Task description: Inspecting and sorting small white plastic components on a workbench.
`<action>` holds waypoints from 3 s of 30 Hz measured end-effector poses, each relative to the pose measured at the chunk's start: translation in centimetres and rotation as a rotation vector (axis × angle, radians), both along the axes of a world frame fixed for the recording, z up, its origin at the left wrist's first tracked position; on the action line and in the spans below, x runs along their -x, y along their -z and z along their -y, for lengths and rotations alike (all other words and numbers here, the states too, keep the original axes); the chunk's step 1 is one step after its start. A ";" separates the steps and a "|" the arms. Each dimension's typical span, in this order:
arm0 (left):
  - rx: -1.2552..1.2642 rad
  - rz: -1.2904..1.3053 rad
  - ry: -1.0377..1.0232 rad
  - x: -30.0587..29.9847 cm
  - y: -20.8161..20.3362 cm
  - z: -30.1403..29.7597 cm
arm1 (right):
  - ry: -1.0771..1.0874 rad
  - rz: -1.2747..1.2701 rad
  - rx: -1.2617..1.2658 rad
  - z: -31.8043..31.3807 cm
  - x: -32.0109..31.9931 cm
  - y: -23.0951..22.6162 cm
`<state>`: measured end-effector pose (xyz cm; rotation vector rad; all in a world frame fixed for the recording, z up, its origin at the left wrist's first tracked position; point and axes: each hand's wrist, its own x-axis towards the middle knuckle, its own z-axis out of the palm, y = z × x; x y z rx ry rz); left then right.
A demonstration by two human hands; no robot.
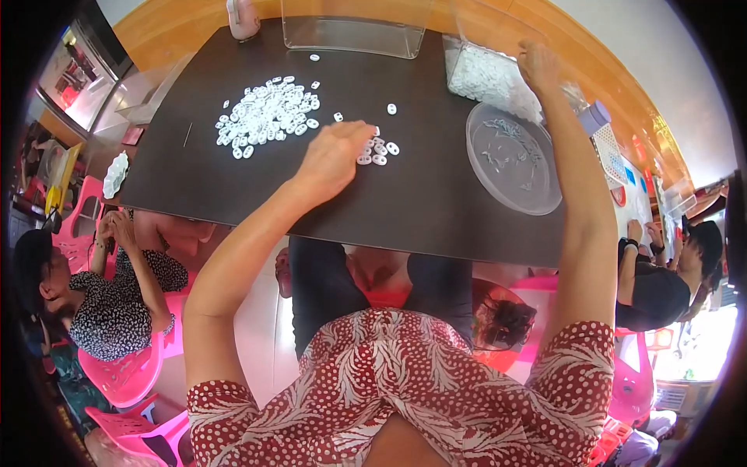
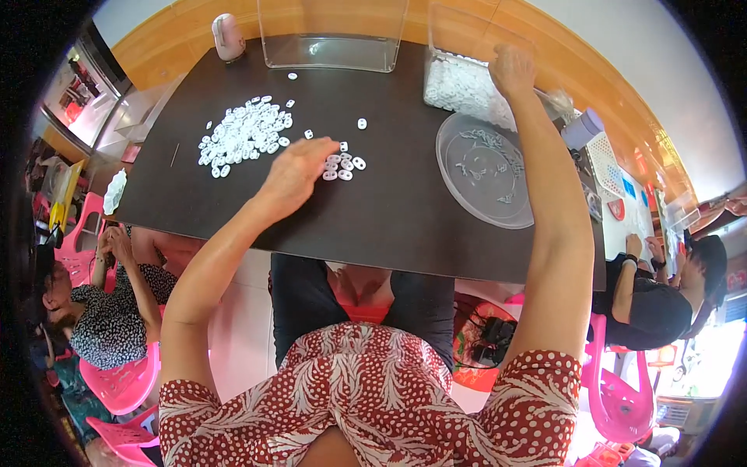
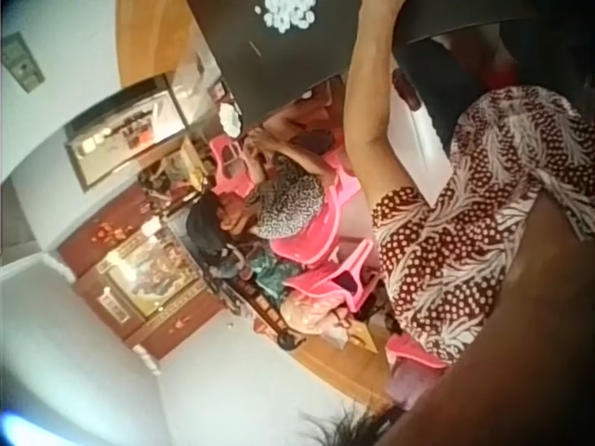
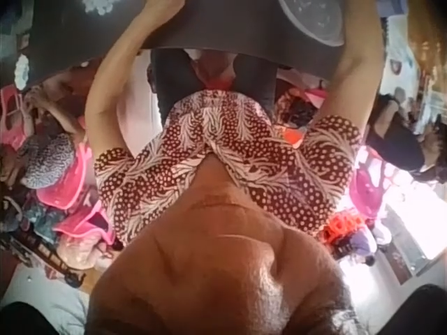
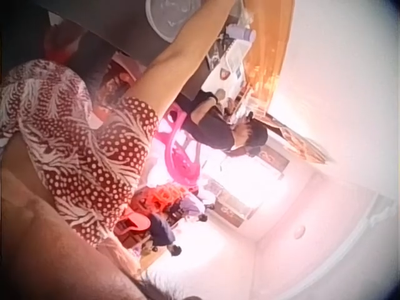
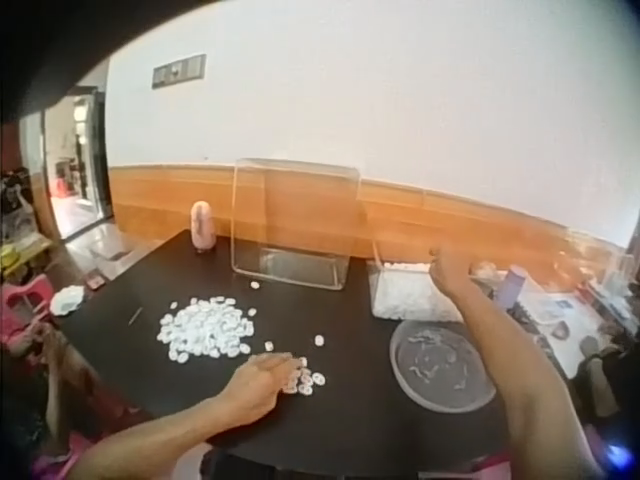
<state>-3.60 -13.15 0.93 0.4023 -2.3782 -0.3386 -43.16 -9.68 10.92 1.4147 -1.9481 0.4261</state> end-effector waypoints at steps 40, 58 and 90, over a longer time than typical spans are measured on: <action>-1.304 -0.502 0.080 -5.0 -0.8 -8.1 | -0.136 0.549 -0.239 -14.4 -7.7 9.1; -1.406 -0.513 0.065 -5.5 0.6 -13.1 | -0.104 0.326 -0.382 -12.7 -7.6 10.4; -1.393 -0.526 0.083 -5.2 0.5 -13.2 | -0.068 0.690 -0.169 -15.0 -7.1 9.1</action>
